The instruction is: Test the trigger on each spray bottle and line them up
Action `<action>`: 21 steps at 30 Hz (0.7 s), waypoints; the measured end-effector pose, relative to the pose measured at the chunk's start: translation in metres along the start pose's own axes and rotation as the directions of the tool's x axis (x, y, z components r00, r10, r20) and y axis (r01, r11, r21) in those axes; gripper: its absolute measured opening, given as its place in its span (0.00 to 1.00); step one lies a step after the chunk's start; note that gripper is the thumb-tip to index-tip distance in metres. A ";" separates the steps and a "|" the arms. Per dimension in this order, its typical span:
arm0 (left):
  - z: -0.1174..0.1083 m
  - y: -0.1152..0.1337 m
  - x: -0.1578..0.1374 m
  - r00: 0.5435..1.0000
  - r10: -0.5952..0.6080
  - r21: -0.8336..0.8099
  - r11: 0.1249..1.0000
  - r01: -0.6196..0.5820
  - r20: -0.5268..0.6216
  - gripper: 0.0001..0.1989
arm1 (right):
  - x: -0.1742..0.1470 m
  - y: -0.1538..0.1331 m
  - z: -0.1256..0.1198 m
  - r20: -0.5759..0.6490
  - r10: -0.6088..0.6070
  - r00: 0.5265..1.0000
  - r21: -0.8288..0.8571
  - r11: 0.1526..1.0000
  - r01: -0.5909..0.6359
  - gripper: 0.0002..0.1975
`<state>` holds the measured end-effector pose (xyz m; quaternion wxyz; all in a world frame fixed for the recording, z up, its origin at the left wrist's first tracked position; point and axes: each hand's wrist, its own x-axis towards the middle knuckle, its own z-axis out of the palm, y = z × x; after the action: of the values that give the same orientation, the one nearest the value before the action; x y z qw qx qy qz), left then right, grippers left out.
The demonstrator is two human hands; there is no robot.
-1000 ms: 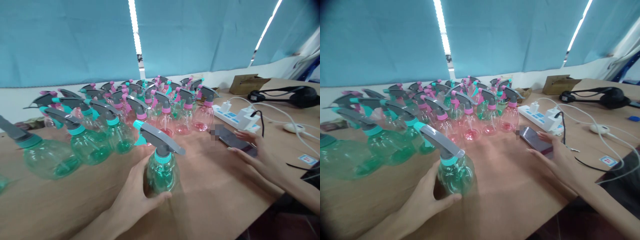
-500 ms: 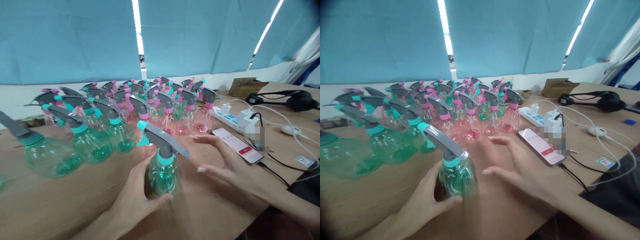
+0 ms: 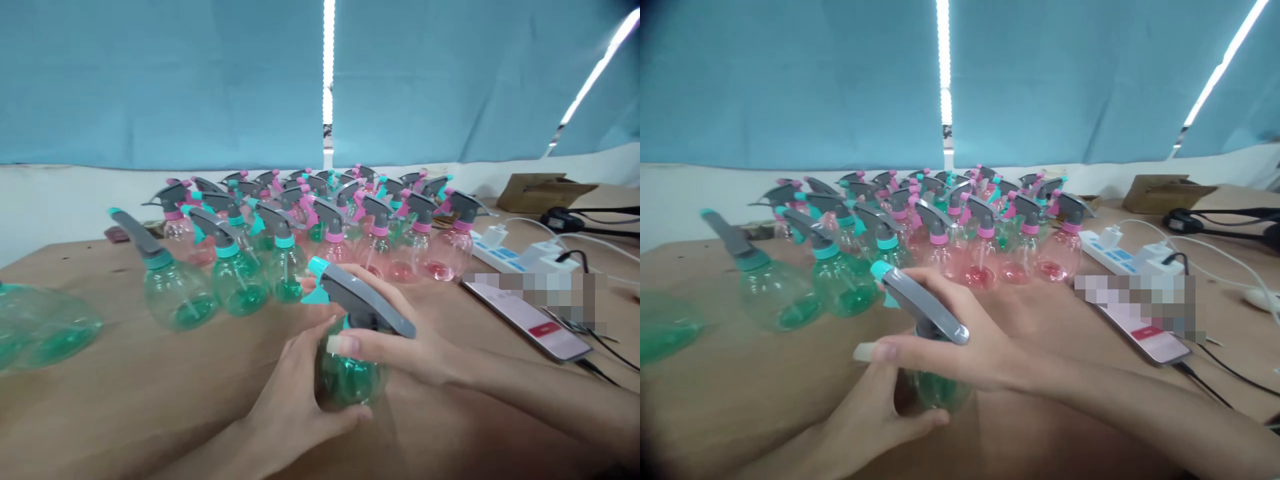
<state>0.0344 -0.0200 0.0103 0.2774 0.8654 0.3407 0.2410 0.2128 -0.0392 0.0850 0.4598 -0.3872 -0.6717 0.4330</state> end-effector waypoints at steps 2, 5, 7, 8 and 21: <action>-0.003 -0.003 -0.004 1.000 -0.003 -0.024 1.000 0.003 0.006 0.42 | 0.007 -0.002 0.006 0.027 -0.015 1.000 -0.027 0.999 0.016 0.20; -0.007 -0.008 -0.009 1.000 0.008 -0.053 0.999 -0.007 0.011 0.41 | 0.016 -0.004 0.011 0.056 -0.028 0.998 -0.064 0.997 0.032 0.15; -0.010 -0.012 -0.010 1.000 0.028 -0.045 0.999 -0.027 0.007 0.41 | 0.020 -0.005 0.015 0.042 -0.025 0.999 -0.105 0.994 0.030 0.10; -0.012 -0.013 -0.011 0.999 0.040 -0.026 0.999 -0.040 0.007 0.42 | 0.022 -0.006 0.016 0.031 -0.021 0.999 -0.129 0.991 0.025 0.08; -0.040 -0.042 -0.018 0.998 0.002 0.363 0.931 -0.026 0.067 0.47 | 0.028 0.007 0.014 0.015 -0.194 0.981 -0.256 0.948 0.191 0.11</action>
<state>-0.0207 0.0048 0.0081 0.1216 0.9116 0.3641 0.1474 0.1923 -0.0146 0.0830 0.4496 -0.3781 -0.7541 0.2937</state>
